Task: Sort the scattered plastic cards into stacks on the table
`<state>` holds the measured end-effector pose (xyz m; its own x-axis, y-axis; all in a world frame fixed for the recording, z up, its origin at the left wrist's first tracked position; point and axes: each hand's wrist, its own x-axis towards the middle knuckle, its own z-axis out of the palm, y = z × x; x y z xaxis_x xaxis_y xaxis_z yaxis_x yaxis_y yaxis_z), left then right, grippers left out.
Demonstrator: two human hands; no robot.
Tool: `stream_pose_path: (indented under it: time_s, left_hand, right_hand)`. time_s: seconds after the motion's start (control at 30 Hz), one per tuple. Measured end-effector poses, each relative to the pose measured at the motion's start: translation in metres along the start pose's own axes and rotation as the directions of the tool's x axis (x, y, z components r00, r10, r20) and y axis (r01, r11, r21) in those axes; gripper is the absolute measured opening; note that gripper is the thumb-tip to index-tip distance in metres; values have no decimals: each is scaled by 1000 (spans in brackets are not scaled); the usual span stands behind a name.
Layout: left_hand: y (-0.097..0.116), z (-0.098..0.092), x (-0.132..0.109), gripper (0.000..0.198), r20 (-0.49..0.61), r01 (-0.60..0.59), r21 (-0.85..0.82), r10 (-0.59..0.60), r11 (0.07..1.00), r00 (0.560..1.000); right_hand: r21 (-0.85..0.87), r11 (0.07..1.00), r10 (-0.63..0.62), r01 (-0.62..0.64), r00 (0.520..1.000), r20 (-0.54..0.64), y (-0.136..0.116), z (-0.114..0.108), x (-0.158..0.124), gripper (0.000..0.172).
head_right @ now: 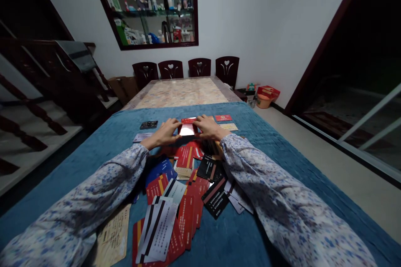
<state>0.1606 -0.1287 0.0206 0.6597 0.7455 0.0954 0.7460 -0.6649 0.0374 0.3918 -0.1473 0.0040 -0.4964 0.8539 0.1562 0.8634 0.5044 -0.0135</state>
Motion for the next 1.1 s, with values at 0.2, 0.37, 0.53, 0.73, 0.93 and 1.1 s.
stream_pose_path:
  time_s: [0.2, 0.37, 0.53, 0.73, 0.93, 1.1]
  left_hand:
    - [-7, -2, 19, 34, 15, 22, 6, -22, 1000, 1000]
    - [-14, 1, 34, 32, 36, 46, 4, -46, 999, 998]
    - [-21, 4, 47, 33, 60, 73, 11, -74, 997, 995]
    - [-29, 12, 62, 35, 70, 94, 18, -95, 995, 993]
    - [-34, 17, 76, 36, 69, 119, 1, -119, 993, 991]
    - [-38, 22, 86, 35, 83, 142, 7, -142, 990, 986]
  right_hand:
    - [-56, 997, 65, -62, 996, 61, 6, -6, 16, 42]
    - [-86, 993, 92, -84, 991, 93, 15, -4, 30, 40]
    - [-98, 991, 98, -87, 989, 112, 25, 3, 46, 37]
    - [-100, 989, 124, -111, 983, 132, 34, 11, 62, 41]
    - [-125, 981, 168, -150, 973, 157, 39, 12, 73, 39]
    - [-132, 979, 178, -157, 969, 173, 41, 12, 81, 38]
